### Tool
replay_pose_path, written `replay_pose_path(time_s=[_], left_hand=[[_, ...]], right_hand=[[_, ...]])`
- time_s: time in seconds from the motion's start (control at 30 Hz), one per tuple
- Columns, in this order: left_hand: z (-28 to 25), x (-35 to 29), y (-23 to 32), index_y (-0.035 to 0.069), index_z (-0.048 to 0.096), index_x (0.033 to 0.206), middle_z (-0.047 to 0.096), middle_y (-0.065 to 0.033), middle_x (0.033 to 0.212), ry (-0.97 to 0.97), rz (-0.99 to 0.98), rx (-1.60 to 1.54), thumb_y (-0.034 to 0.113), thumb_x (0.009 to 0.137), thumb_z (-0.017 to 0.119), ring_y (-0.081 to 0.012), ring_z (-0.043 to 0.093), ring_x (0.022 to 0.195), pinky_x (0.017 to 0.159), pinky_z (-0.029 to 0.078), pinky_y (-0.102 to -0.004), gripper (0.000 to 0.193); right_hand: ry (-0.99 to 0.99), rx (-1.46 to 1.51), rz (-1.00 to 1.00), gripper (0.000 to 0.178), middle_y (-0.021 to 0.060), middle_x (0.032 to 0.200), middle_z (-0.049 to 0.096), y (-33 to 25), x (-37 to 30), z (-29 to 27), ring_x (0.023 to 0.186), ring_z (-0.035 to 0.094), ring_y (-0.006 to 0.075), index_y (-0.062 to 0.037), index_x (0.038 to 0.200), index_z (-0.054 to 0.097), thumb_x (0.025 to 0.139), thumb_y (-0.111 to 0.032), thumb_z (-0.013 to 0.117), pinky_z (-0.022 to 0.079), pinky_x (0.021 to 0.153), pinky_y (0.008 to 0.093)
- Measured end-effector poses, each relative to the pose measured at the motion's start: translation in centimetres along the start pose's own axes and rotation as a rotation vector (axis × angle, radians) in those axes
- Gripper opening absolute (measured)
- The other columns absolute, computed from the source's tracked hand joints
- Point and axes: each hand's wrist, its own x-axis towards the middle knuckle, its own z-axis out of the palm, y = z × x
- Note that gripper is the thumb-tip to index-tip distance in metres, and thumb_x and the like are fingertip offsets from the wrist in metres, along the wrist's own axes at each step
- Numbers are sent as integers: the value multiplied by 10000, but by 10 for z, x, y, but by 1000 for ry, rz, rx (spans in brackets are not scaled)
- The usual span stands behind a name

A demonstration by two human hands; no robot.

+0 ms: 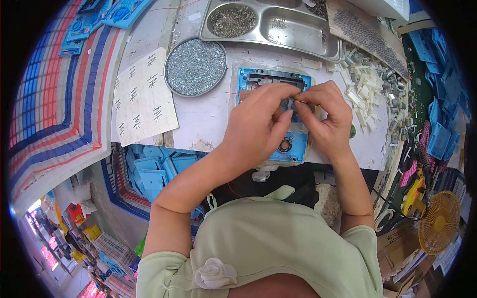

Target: Assemble components including a speaker and circuit board into a plastic housing and solder wires.

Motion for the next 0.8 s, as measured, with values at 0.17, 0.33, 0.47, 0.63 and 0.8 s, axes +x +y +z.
replay_pose_path(time_s=[0.17,0.33,0.47,0.63,0.8], left_hand=[[3,13,-12,-16,683,1188,706,-37,868,-99,-144,-61,-13,943,648,-75,662,669,609,537,-234,248],[-1,21,-7,-19,727,1083,712,-56,905,-116,-213,-67,1,937,676,-85,665,692,624,542,-234,156],[0,22,-12,-17,739,1028,705,-76,904,-127,-37,33,-5,910,701,-123,675,739,639,544,-252,124],[3,16,-15,26,721,942,690,-76,912,-80,128,217,6,837,747,-228,655,781,684,511,-330,109],[9,18,-13,96,715,892,694,-34,921,-78,284,420,61,769,796,-255,620,891,817,438,-384,152]], right_hand=[[34,128,85,130,69,866,704,4,-2,2,813,616,225,-47,904,737,787,-15,784,487,742,333],[29,136,149,113,64,853,696,4,-5,0,798,607,205,-39,899,734,800,-15,784,480,731,324],[131,92,169,102,58,834,669,1,-21,-27,804,595,174,-9,893,717,809,30,761,459,720,293],[790,-168,375,139,53,941,635,2,-100,-141,869,582,137,3,1049,660,916,43,659,483,796,285],[1170,228,506,180,65,947,630,16,-170,-240,846,587,151,20,1116,610,1007,-120,644,487,760,324]])
